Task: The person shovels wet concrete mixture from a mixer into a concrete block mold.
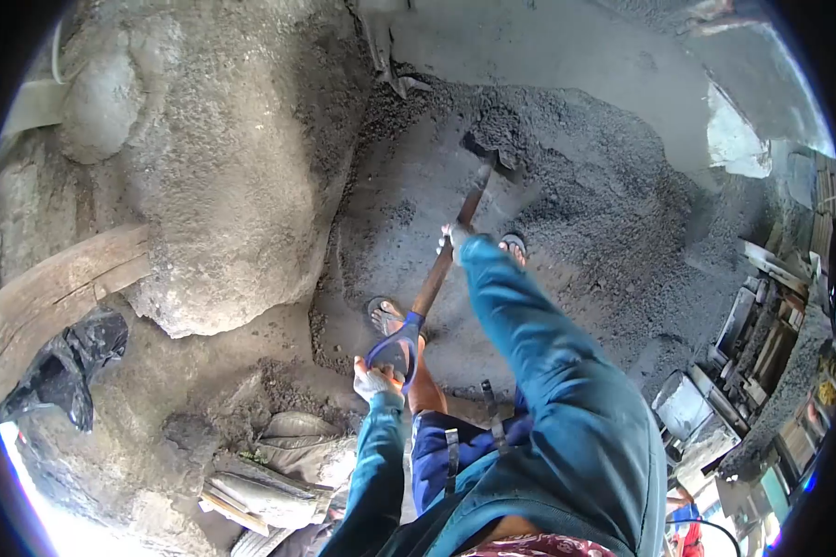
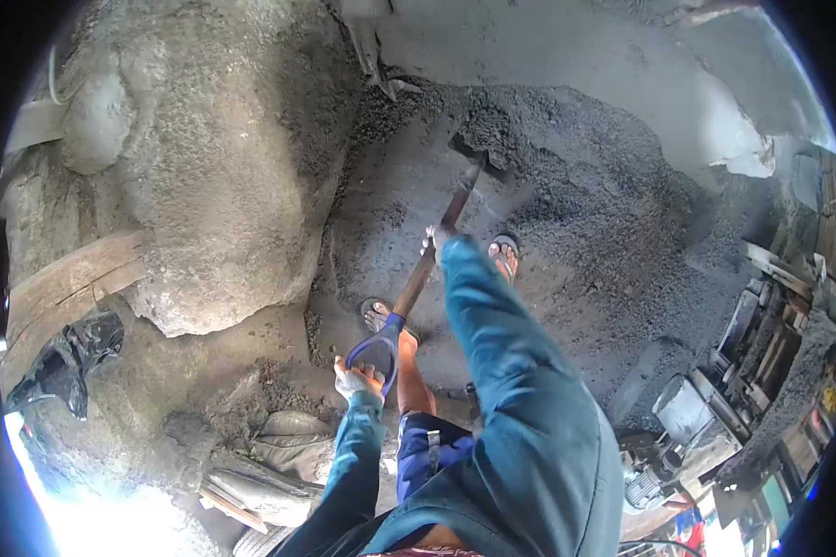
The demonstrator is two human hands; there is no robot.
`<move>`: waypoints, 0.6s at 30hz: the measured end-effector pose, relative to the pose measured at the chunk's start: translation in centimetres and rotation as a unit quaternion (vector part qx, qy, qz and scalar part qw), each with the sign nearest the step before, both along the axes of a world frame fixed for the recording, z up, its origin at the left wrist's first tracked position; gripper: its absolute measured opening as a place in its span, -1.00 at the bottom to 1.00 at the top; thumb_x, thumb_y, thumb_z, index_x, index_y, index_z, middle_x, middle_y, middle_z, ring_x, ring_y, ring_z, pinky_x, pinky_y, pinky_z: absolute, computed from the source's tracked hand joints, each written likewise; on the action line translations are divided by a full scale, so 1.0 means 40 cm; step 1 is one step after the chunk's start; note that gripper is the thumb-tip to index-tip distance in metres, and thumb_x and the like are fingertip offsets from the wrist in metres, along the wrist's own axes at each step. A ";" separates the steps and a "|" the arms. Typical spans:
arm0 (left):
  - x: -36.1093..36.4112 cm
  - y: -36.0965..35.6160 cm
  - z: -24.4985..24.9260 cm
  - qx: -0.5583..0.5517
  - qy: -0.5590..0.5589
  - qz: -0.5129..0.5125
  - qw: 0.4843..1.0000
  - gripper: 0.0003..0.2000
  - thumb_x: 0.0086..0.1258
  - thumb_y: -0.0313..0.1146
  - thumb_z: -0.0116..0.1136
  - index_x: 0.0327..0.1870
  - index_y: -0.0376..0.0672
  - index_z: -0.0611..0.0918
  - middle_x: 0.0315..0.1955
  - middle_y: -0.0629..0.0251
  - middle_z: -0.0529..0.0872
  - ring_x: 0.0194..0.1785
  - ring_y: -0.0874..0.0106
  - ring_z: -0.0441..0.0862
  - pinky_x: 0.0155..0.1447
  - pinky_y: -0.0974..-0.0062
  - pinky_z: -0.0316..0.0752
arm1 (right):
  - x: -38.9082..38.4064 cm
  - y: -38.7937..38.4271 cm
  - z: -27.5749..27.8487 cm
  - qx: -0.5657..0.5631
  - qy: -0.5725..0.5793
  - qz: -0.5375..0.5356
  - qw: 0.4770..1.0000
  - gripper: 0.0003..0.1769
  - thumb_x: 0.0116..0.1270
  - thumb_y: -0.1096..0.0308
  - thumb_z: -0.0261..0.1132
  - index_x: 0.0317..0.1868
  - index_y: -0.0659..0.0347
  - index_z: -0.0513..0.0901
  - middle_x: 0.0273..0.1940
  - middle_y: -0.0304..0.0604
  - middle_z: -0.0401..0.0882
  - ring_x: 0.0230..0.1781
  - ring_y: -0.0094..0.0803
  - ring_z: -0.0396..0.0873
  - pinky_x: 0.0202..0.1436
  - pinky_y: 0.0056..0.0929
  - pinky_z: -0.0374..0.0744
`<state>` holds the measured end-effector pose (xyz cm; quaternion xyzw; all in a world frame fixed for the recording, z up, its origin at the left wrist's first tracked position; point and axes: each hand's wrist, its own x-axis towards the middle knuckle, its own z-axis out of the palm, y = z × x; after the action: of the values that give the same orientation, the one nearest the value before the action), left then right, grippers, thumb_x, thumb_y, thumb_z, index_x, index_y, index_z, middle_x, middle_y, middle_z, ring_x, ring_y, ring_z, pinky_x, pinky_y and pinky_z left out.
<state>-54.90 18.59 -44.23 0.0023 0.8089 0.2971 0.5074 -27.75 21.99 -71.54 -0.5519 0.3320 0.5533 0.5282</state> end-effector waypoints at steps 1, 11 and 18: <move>-0.008 -0.024 0.009 0.004 0.010 -0.007 1.000 -0.55 0.51 0.09 0.01 -0.51 -0.04 0.34 -0.70 0.38 0.33 -0.69 0.41 0.35 -0.67 0.35 0.18 | -0.008 -0.020 0.016 0.040 0.020 -0.019 0.999 -0.80 0.36 0.33 0.29 -0.40 0.04 0.44 -0.58 -0.23 0.38 -0.66 -0.21 0.46 -0.55 0.00 0.55; -0.281 -0.008 0.077 -0.079 -0.149 -0.163 0.972 -0.36 0.37 0.43 -0.13 -0.69 0.05 0.33 -0.80 0.33 0.33 -0.74 0.33 0.22 -0.64 0.38 0.13 | -0.075 -0.223 0.500 -0.054 -0.075 -0.199 0.976 -0.87 0.31 0.56 0.23 -0.21 0.15 0.46 -0.52 -0.19 0.46 -0.65 -0.31 0.48 -0.62 -0.14 0.52; 0.100 0.011 0.108 -0.162 -0.344 -0.345 0.858 -0.37 0.39 0.42 -0.11 -0.62 0.02 0.35 -0.79 0.26 0.34 -0.74 0.23 0.26 -0.65 0.27 0.22 | 0.222 -0.596 0.942 -0.029 -0.349 -0.335 0.875 -0.94 0.30 0.44 0.26 -0.28 0.12 0.53 -0.53 -0.22 0.46 -0.56 -0.23 0.56 -0.45 -0.18 0.61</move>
<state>-50.91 19.03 -39.91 0.0965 0.5671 -0.0503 0.8164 -18.86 -1.84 -33.87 -0.5801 0.3070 0.1044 0.7472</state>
